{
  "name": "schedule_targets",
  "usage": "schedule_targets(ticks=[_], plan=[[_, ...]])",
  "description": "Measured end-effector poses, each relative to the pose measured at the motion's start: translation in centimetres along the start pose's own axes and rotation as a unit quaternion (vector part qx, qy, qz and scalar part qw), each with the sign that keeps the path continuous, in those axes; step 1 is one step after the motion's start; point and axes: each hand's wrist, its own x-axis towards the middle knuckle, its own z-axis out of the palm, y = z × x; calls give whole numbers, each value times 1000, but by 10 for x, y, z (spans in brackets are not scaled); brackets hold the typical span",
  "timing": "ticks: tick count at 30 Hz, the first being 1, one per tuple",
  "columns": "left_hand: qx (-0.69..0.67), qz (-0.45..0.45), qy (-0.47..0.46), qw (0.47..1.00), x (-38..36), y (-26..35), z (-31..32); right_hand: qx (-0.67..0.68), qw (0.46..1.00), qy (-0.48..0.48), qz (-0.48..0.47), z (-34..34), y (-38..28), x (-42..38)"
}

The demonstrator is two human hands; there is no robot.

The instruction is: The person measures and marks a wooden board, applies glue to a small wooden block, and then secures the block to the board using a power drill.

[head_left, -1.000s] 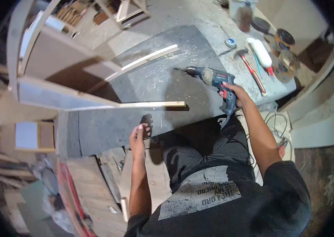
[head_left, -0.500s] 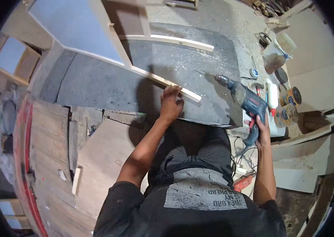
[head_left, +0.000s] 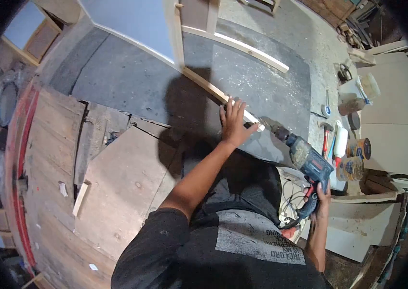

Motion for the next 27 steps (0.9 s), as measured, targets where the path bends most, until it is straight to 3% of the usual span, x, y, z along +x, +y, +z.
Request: schedule_targets(ticks=[7,27], plan=[[18,-29,-32,999,0,5,-6,25,1000,-14,12,1,-1,3],[27,-38,-12,999,1,4,-1,18,1000,-15,17,-9,-2,7]])
